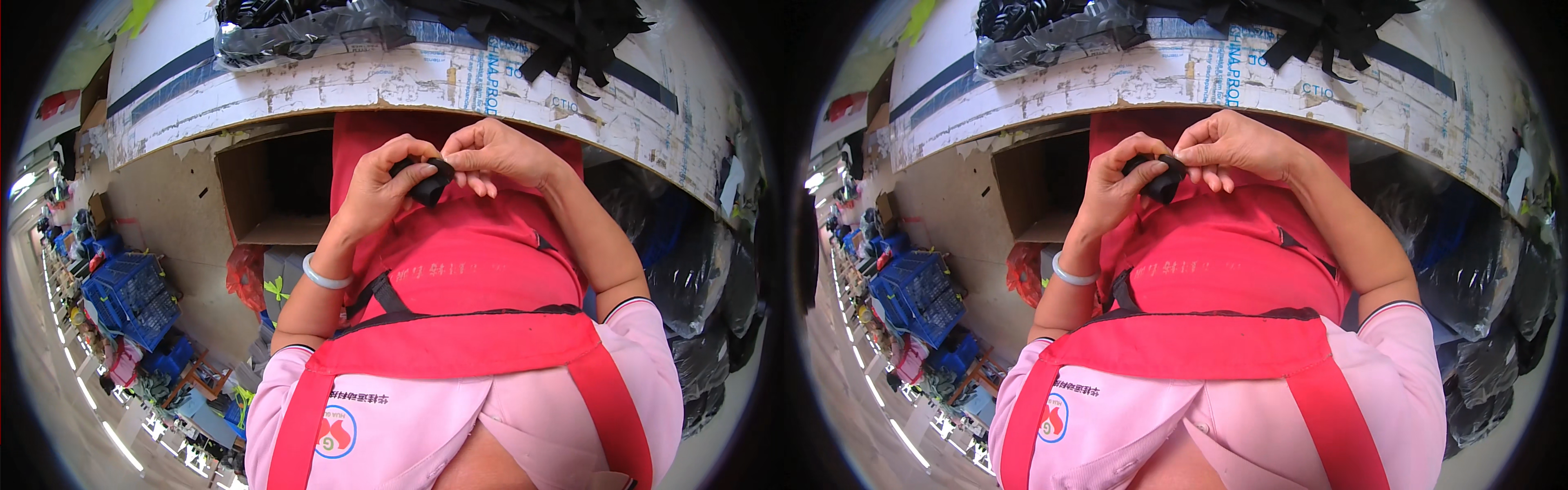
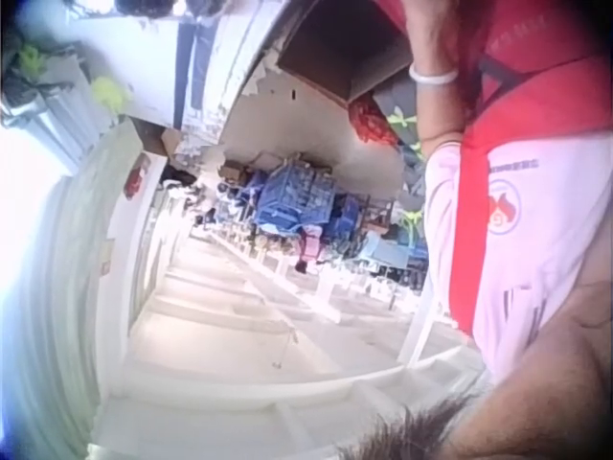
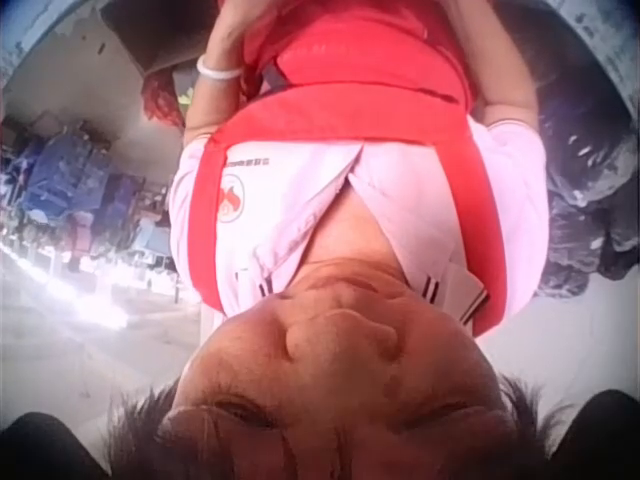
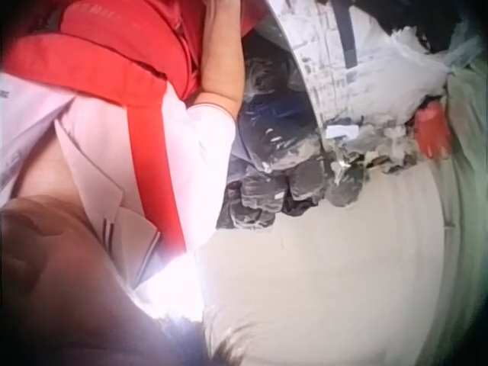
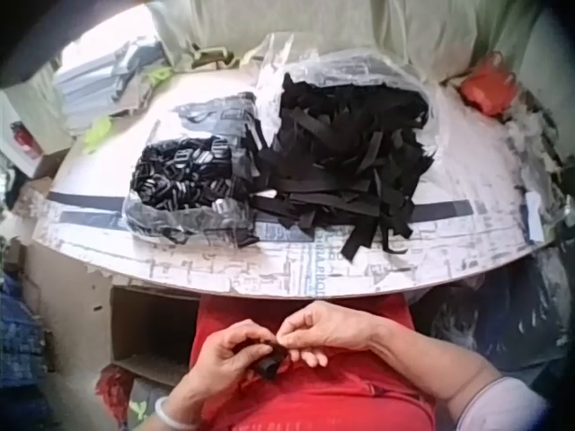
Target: Assembling plastic buckles onto black nylon webbing straps.
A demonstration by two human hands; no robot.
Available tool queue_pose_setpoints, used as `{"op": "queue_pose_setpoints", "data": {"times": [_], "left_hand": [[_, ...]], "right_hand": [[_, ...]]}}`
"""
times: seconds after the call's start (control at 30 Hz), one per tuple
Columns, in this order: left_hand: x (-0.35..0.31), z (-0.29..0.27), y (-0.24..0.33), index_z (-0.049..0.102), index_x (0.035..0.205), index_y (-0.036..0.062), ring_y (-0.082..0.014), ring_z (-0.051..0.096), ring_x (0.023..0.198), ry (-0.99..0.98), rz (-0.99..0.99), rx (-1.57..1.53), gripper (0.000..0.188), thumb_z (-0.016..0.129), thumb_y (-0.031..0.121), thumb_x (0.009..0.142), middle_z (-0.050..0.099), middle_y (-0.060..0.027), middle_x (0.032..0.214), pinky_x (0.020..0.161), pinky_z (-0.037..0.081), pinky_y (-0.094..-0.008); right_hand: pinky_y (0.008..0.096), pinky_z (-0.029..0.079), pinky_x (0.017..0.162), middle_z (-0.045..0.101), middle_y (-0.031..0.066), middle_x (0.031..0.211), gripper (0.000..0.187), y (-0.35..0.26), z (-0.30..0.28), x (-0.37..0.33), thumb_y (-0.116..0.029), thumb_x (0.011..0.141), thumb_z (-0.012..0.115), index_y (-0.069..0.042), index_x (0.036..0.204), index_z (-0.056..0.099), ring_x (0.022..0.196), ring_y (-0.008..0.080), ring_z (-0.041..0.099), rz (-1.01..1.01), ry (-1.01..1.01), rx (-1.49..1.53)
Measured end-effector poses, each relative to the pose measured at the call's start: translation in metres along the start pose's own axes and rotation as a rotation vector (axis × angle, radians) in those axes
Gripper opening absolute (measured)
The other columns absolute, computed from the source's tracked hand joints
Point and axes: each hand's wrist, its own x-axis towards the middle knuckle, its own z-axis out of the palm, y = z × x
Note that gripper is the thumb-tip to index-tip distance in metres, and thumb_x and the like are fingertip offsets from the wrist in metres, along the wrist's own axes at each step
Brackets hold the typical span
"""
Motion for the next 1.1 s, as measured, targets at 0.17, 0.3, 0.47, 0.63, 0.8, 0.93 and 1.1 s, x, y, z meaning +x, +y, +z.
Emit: {"op": "queue_pose_setpoints", "data": {"times": [0.17,0.3,0.47,0.63,0.8,0.93,1.1], "left_hand": [[0.002,0.002,0.000,0.062,0.095,0.0001,-0.0042,0.052,0.059,-0.021,-0.009,-0.043,0.006,0.059,0.000,0.091,0.057,-0.0013,0.084,0.047,0.040,-0.0180],[0.002,0.006,0.001,0.062,0.099,0.0016,-0.0055,0.051,0.064,0.055,-0.109,-0.134,0.009,0.059,0.003,0.091,0.057,-0.0003,0.084,0.055,0.041,-0.0201],[0.008,0.016,-0.007,0.060,0.099,0.0019,-0.0031,0.048,0.054,0.237,-0.004,-0.118,0.008,0.057,0.000,0.092,0.055,0.0010,0.082,0.044,0.038,-0.0180],[0.011,0.024,-0.010,0.060,0.098,0.0021,-0.0039,0.049,0.054,0.289,0.057,-0.046,0.009,0.058,-0.003,0.090,0.054,-0.0004,0.082,0.044,0.038,-0.0187],[0.012,0.027,-0.017,0.061,0.097,0.0030,-0.0048,0.050,0.054,0.359,0.130,0.026,0.011,0.059,-0.004,0.089,0.055,-0.0019,0.082,0.045,0.039,-0.0201],[0.013,0.027,-0.024,0.061,0.096,0.0031,-0.0060,0.051,0.056,0.389,0.277,0.192,0.011,0.060,-0.005,0.088,0.057,-0.0021,0.083,0.046,0.040,-0.0208],[0.009,0.025,-0.016,0.062,0.097,0.0026,-0.0062,0.051,0.056,0.307,0.102,0.053,0.012,0.061,-0.004,0.087,0.057,-0.0020,0.082,0.047,0.040,-0.0204]], "right_hand": [[0.0153,0.047,0.044,0.065,0.0057,0.073,0.018,0.006,-0.005,0.004,-0.016,0.095,0.058,0.001,0.098,0.062,0.051,0.0063,0.060,0.036,-0.051,0.053],[0.0162,0.049,0.046,0.064,0.0051,0.080,0.024,0.007,-0.004,0.002,-0.017,0.094,0.059,0.002,0.109,0.058,0.057,0.0067,0.060,-0.031,0.016,0.045],[0.0174,0.051,0.048,0.059,0.0036,0.084,0.037,0.003,0.008,-0.003,-0.018,0.091,0.065,-0.001,0.120,0.051,0.063,0.0076,0.061,-0.146,0.075,0.086],[0.0171,0.049,0.047,0.059,0.0019,0.076,0.030,0.017,0.018,-0.002,-0.027,0.088,0.069,-0.003,0.102,0.057,0.059,0.0060,0.058,-0.249,0.374,0.148],[0.0172,0.046,0.046,0.061,0.0016,0.073,0.027,0.016,0.032,-0.010,-0.030,0.090,0.067,-0.002,0.088,0.064,0.057,0.0050,0.056,-0.125,0.403,0.037],[0.0166,0.045,0.047,0.058,-0.0005,0.070,0.024,0.023,0.035,-0.008,-0.025,0.093,0.062,-0.003,0.084,0.062,0.055,0.0037,0.054,-0.123,0.387,-0.024],[0.0174,0.042,0.046,0.056,-0.0009,0.066,0.024,0.024,0.027,-0.007,-0.024,0.092,0.063,-0.004,0.079,0.060,0.052,0.0041,0.052,-0.071,0.289,-0.026]]}}
